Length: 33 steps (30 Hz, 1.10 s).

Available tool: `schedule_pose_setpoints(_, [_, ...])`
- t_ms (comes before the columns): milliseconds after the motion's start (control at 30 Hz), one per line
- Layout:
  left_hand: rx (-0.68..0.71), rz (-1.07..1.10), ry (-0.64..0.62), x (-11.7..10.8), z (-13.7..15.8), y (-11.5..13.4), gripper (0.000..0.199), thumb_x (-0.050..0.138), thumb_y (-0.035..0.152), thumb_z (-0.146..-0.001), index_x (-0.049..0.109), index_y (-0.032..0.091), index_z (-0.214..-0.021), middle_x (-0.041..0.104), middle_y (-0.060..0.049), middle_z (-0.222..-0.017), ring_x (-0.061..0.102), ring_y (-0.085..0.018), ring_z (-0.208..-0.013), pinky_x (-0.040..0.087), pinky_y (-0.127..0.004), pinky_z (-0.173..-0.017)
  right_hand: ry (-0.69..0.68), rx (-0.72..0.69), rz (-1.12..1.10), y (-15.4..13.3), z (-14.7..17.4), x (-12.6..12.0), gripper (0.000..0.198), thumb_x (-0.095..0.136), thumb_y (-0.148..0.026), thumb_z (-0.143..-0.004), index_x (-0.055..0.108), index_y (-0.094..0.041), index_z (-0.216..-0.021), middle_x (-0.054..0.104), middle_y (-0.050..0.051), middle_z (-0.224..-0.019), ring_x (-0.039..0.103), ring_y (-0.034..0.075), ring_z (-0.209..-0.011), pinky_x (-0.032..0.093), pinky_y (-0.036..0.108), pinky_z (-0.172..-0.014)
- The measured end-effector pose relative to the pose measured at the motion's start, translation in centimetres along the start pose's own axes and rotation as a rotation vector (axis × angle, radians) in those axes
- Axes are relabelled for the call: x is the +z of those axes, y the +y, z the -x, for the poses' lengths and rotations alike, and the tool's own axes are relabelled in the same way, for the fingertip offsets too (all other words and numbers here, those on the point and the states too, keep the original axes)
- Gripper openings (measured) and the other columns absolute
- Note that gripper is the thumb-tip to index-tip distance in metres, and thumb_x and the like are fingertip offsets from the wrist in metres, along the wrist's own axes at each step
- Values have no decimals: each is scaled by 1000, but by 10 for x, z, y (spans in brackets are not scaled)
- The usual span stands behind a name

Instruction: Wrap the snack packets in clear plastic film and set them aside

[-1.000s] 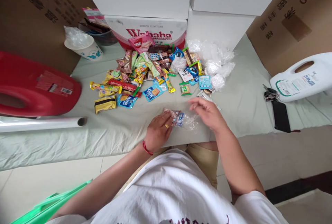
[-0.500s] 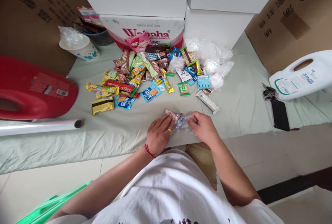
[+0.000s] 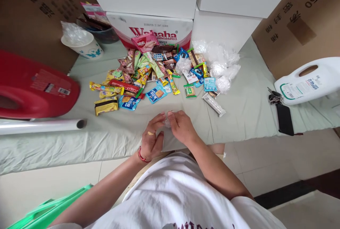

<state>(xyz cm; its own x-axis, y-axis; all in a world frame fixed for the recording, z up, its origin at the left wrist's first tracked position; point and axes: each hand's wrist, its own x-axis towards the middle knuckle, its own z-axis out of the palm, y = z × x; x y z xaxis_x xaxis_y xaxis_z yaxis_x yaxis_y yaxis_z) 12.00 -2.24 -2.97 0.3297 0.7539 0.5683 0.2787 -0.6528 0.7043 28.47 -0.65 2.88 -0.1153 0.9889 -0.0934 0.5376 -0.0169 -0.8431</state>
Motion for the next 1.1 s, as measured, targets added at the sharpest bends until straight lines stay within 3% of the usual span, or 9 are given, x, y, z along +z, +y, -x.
schedule_pose_setpoints(133, [36,-243,-399,2,-7,-7,63,42,45,-105,31,17,-161,35,-24,-167,34,-34,-156,28,-62,-124,-1,188,-567,7,3,-9,61,40,-73,-99,69,-24,-117,74,10,-118,68,25,-115,54,42,-102])
schedule_pose_setpoints(267, [-25,-385,-586,5,-9,-18,87,48,63,-99,20,15,-165,29,-26,-169,33,-35,-157,14,-65,-127,115,320,-763,30,11,-35,51,61,-60,-92,64,-25,-129,68,11,-134,74,23,-97,63,41,-82])
schedule_pose_setpoints(367, [-46,-431,-593,6,-12,-20,91,55,63,-95,21,15,-164,36,-24,-166,38,-35,-153,10,-65,-127,191,202,-495,55,16,-48,44,64,-35,-87,66,-24,-130,67,11,-134,73,22,-93,63,39,-76])
schedule_pose_setpoints(500, [-104,-480,-554,14,-23,-19,70,59,45,-96,41,12,-155,52,-24,-155,50,-35,-142,28,-59,-121,-1,-133,-92,77,13,-42,72,61,-10,-75,59,-27,-145,52,10,-156,53,27,-140,46,50,-116])
schedule_pose_setpoints(567, [-175,-466,-536,17,-32,-19,57,59,37,-95,51,10,-145,60,-25,-144,56,-36,-133,40,-56,-111,-94,-217,-44,79,11,-37,75,60,-7,-75,57,-26,-148,52,10,-156,48,27,-145,37,51,-123])
schedule_pose_setpoints(767, [-427,301,-464,29,-60,-10,53,43,59,-102,65,17,-124,74,-13,-114,68,-28,-104,53,-41,-94,72,28,-474,78,14,-41,80,81,-40,-81,47,-28,-152,70,4,-117,67,16,-84,57,30,-75])
schedule_pose_setpoints(867, [-595,650,-474,50,-68,1,68,37,74,-98,69,15,-109,74,-9,-91,66,-22,-80,54,-35,-76,99,110,-680,77,23,-47,54,80,-54,-81,65,-22,-122,70,1,-90,62,15,-70,55,30,-68])
schedule_pose_setpoints(967, [-665,732,-537,70,-76,9,68,42,78,-94,69,15,-96,73,-8,-86,64,-19,-75,52,-33,-72,213,186,-684,77,34,-63,42,82,-54,-79,69,-21,-101,69,0,-80,61,16,-68,53,30,-69])
schedule_pose_setpoints(1100, [-704,611,-526,62,-84,7,53,57,67,-93,69,16,-106,75,-9,-96,66,-19,-83,52,-32,-76,639,254,-634,93,33,-130,52,94,-47,-62,71,-21,-100,70,0,-85,56,12,-65,45,24,-58])
